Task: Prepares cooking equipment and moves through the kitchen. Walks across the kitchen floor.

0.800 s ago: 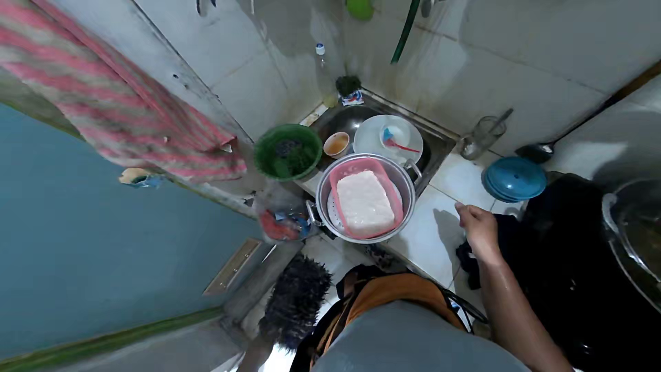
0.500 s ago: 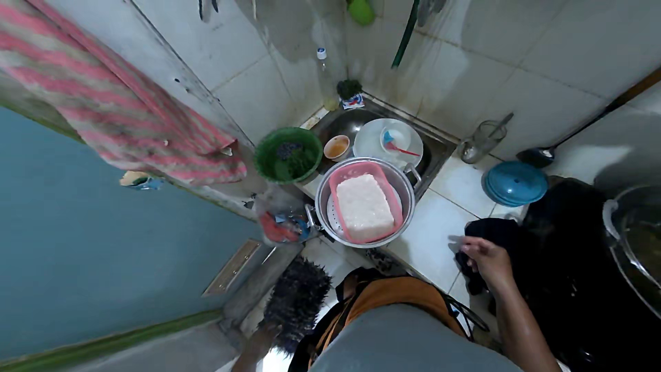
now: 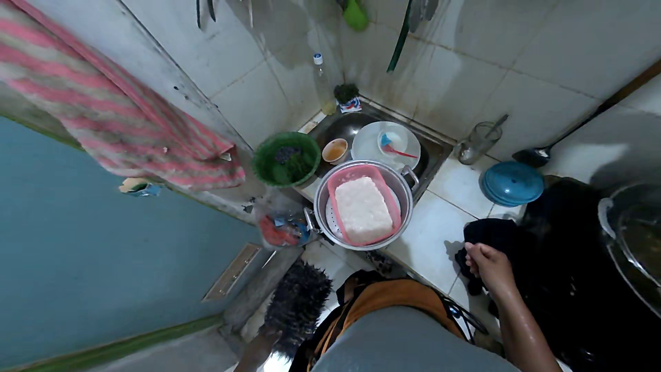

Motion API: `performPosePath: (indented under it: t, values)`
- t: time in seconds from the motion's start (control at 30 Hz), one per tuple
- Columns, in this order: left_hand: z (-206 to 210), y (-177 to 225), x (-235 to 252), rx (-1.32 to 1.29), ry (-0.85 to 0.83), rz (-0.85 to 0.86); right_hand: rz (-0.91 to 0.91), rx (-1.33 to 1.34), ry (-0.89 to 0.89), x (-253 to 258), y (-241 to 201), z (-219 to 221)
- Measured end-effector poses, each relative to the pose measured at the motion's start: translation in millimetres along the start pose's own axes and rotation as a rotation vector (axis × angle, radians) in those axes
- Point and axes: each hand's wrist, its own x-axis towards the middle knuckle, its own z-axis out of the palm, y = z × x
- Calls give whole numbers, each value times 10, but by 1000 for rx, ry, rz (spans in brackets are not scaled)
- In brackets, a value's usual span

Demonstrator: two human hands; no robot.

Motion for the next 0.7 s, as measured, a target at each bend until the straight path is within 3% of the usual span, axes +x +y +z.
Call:
performPosePath:
  t: [0.7]
  values:
    - [33,29,0,27,0,-6,-92,66,-23,12,84,11]
